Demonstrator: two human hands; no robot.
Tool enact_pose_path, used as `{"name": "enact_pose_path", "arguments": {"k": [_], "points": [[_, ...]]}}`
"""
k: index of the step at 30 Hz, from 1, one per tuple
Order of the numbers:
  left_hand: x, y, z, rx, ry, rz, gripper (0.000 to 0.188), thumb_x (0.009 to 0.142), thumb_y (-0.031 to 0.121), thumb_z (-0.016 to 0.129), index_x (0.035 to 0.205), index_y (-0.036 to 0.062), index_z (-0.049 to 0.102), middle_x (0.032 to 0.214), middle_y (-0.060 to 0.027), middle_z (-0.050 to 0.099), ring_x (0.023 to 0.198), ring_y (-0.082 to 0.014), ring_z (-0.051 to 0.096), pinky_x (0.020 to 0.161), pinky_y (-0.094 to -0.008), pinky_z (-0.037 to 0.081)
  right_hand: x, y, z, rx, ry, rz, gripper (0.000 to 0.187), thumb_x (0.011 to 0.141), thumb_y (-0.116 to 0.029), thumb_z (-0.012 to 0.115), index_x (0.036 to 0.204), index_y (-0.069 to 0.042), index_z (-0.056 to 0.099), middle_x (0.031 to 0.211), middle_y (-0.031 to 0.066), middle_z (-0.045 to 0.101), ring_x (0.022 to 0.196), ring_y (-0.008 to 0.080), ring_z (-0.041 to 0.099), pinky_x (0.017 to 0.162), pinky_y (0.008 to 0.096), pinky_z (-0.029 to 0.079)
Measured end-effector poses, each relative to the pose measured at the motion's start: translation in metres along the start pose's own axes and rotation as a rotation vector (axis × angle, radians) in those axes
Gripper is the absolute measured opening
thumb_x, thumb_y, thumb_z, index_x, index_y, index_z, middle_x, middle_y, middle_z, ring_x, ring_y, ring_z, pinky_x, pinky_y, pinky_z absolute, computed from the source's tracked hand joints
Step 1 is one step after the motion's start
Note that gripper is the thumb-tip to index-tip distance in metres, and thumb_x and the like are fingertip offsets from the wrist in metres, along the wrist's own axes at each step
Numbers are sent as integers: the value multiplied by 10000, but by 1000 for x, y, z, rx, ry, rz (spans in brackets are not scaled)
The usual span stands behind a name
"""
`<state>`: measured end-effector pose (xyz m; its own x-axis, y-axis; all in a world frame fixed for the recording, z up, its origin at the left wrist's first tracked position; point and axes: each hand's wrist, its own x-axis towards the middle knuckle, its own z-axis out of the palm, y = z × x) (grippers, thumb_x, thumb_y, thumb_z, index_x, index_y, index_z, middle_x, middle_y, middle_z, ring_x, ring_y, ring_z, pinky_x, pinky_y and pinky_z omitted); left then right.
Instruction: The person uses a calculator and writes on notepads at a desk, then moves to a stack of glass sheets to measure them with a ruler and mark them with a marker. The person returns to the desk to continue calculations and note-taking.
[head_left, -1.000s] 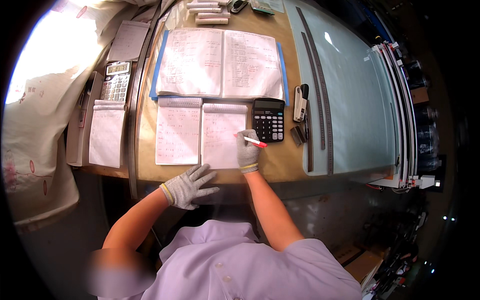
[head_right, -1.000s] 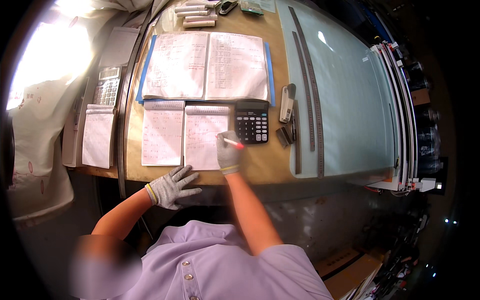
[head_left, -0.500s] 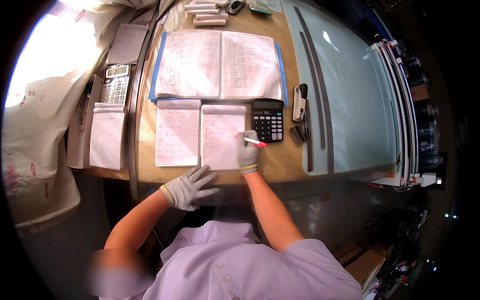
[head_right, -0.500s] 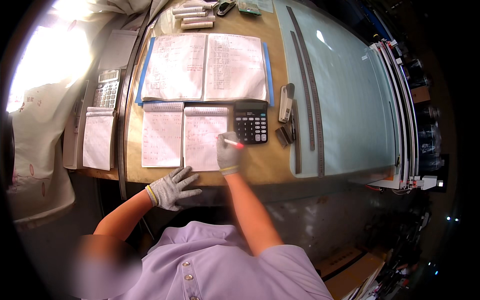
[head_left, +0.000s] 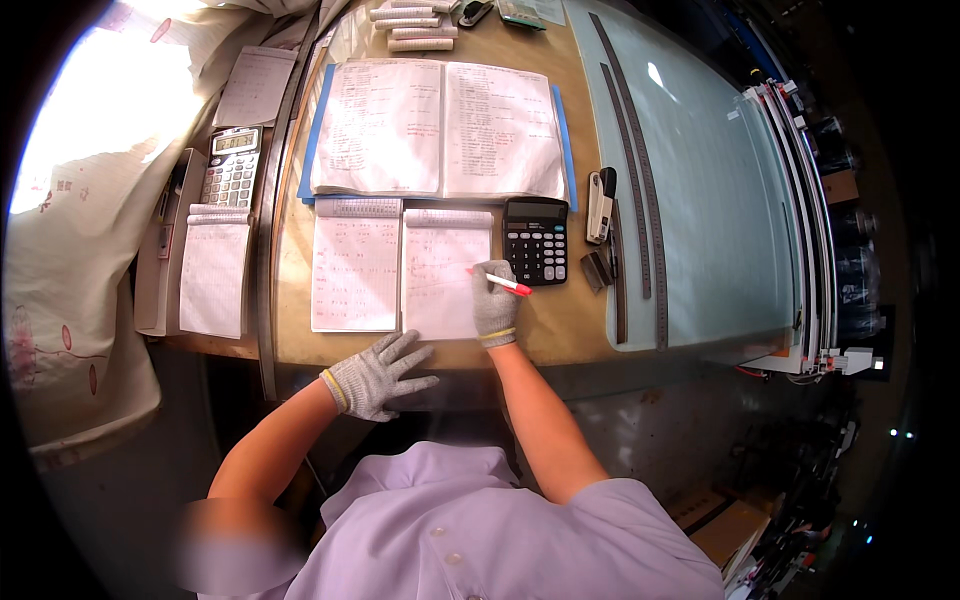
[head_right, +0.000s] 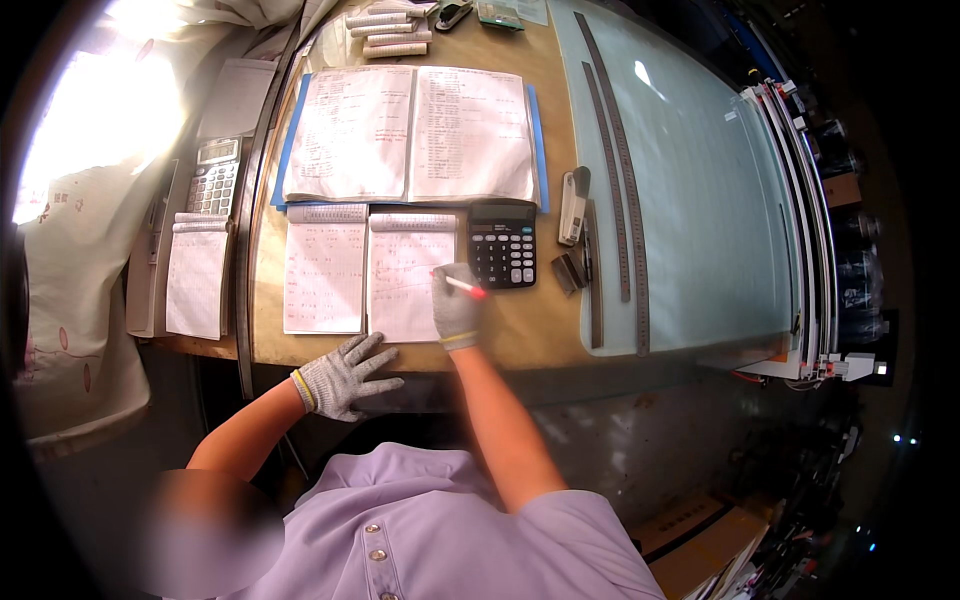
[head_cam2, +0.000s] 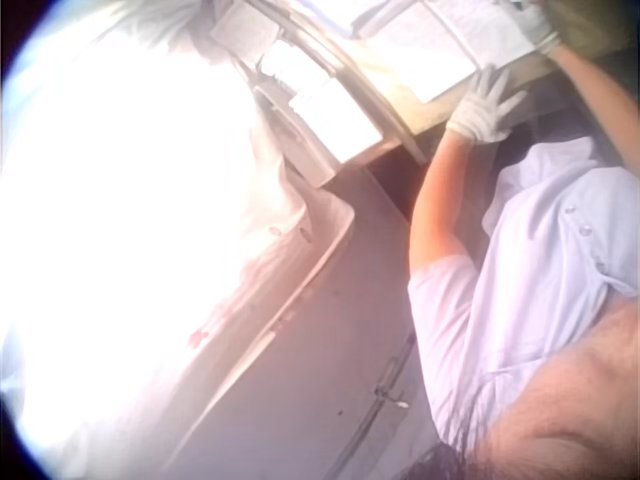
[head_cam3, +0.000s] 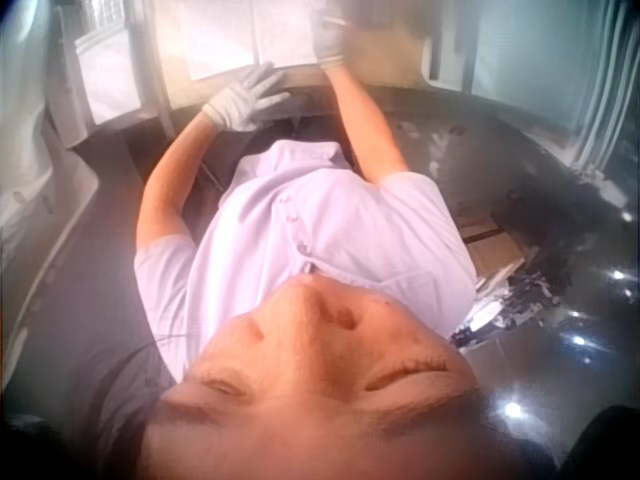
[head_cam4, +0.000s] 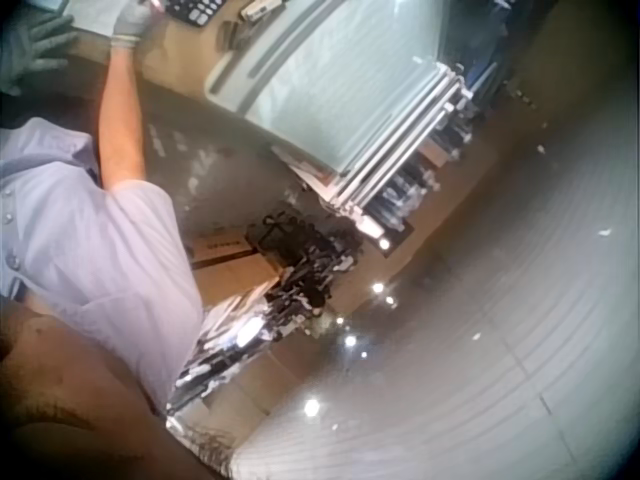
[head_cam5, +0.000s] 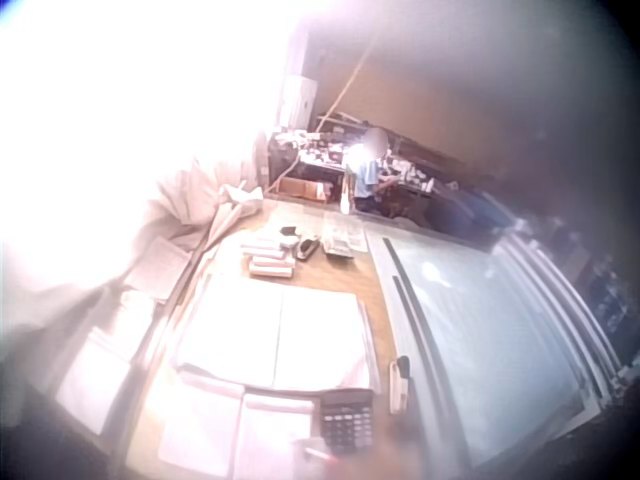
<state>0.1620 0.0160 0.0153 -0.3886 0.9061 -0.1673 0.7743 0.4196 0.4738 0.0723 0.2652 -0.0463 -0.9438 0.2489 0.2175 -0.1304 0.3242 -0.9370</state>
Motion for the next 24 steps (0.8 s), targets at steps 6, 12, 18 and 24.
{"name": "enact_pose_path", "arguments": {"k": [6, 12, 18, 24], "points": [[1, 0, 2, -3, 18, -3, 978, 679, 480, 806, 1552, 289, 409, 1659, -183, 240, 1501, -520, 214, 1214, -612, 242, 0, 1, 0, -3, -11, -2, 119, 925, -120, 697, 883, -20, 647, 800, 125, 648, 743, 241, 628, 685, 363, 502], [1, 2, -7, 21, -26, 1, 982, 710, 483, 793, 1570, 246, 382, 1650, -215, 238, 1505, -520, 202, 1220, -607, 233, 2, -14, -3, -105, 85, -326, 118, 886, -40, 686, 1004, -31, 696, 828, 120, 644, 745, 264, 618, 690, 377, 505], [1, 3, -10, 17, -19, 4, 974, 706, 470, 799, 1563, 246, 393, 1648, -210, 246, 1503, -517, 210, 1216, -604, 243, -14, -6, -24, -289, 25, -258, 221, 885, -12, 641, 1104, -40, 651, 1086, 174, 702, 983, 367, 671, 868, 445, 536], [-1, 3, -4, 7, 1, -4, 963, 697, 462, 799, 1553, 259, 408, 1648, -199, 254, 1502, -515, 216, 1213, -605, 249, 34, 9, -58, -453, 250, -427, 353, 875, -76, 655, 1210, -54, 546, 1333, 204, 603, 1154, 393, 601, 1016, 511, 431]]}}
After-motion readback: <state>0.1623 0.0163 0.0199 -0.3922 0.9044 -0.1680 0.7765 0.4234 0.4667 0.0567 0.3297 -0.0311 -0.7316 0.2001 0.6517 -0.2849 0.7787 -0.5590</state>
